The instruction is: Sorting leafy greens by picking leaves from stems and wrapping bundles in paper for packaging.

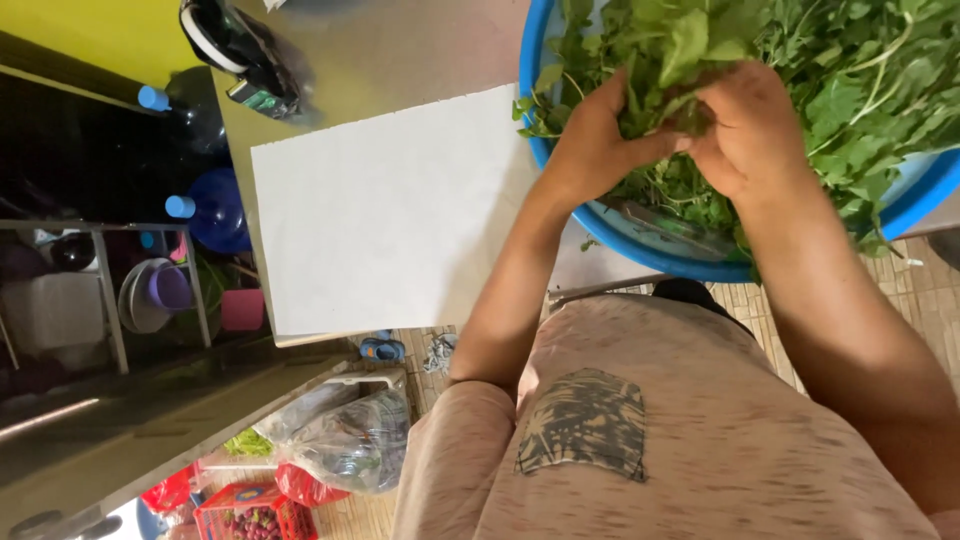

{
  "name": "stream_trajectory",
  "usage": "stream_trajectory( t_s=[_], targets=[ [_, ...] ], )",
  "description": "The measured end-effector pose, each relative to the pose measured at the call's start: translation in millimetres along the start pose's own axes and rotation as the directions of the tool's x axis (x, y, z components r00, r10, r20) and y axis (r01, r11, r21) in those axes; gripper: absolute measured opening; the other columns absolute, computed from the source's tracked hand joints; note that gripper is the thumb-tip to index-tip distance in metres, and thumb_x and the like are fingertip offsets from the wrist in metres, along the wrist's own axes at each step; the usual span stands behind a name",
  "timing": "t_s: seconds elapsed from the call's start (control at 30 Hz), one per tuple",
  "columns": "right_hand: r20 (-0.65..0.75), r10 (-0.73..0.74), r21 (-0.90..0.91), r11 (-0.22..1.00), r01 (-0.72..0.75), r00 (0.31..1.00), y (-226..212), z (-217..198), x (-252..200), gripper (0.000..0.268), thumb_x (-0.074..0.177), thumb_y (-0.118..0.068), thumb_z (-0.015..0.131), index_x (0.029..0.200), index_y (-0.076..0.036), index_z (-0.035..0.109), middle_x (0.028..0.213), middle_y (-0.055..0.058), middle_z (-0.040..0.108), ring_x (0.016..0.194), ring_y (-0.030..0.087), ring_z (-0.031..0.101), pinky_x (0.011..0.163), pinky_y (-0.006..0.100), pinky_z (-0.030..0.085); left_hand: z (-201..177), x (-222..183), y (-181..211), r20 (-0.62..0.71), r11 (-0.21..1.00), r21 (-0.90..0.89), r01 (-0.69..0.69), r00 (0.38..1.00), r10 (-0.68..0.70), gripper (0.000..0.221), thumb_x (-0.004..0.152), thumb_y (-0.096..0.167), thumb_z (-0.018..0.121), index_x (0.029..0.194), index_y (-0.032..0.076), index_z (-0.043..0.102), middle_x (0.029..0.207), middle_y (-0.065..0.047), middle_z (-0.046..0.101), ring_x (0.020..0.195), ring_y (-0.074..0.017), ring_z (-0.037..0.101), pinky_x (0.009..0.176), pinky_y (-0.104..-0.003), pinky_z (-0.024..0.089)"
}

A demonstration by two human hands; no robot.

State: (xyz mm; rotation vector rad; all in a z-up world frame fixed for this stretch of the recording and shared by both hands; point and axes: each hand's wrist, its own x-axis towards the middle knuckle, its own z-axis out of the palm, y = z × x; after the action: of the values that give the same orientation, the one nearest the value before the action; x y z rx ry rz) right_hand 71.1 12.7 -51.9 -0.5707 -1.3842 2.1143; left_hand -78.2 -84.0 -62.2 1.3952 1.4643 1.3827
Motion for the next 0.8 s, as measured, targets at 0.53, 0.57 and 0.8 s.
stream_trajectory(
  t_s=[0.53, 0.57, 0.8],
  targets=[
    [0.003, -0.031, -0.089, 0.996, 0.031, 1.000, 13, 9, 1, 0.033, 0.106, -0.033, 0.064, 0.133, -0.016, 0.055, 0.121, -0.002, 0.061, 0.106, 0.013, 0.060, 0.083, 0.029, 0.053, 26, 7, 10, -0.195, 0.893, -0.385, 0.232, 0.925, -0.325, 0.068, 0.090, 0.060, 0.039, 0.130, 0.005, 0.034, 0.134, -0.015, 0.027, 0.123, -0.0283, 0.032, 0.100, -0.044, 0.032],
    [0.026, -0.054, -0.065, 0.996, 0.055, 0.998, 15, 10, 3, 0.027, 0.107, -0.024, 0.067, 0.129, -0.015, 0.055, 0.108, -0.005, 0.059, 0.090, 0.007, 0.057, 0.071, 0.020, 0.044, 30, 9, 0, -0.194, 0.926, -0.376, -0.008, 0.978, -0.070, 0.043, 0.102, 0.049, 0.039, 0.099, 0.010, 0.056, 0.098, -0.008, 0.047, 0.088, -0.0219, 0.056, 0.076, -0.040, 0.051],
    [-0.123, 0.127, 0.229, 0.969, -0.097, 0.984, 19, -4, 11, 0.025, 0.096, 0.006, 0.063, 0.117, -0.007, 0.059, 0.086, 0.004, 0.065, 0.072, 0.016, 0.066, 0.065, 0.025, 0.059, 14, -28, 64, -0.382, 0.918, 0.377, 0.126, 0.924, 0.030, 0.059, 0.097, 0.038, 0.050, 0.143, 0.003, 0.050, 0.146, -0.018, 0.058, 0.144, -0.0384, 0.051, 0.119, -0.055, 0.043]
  ],
)
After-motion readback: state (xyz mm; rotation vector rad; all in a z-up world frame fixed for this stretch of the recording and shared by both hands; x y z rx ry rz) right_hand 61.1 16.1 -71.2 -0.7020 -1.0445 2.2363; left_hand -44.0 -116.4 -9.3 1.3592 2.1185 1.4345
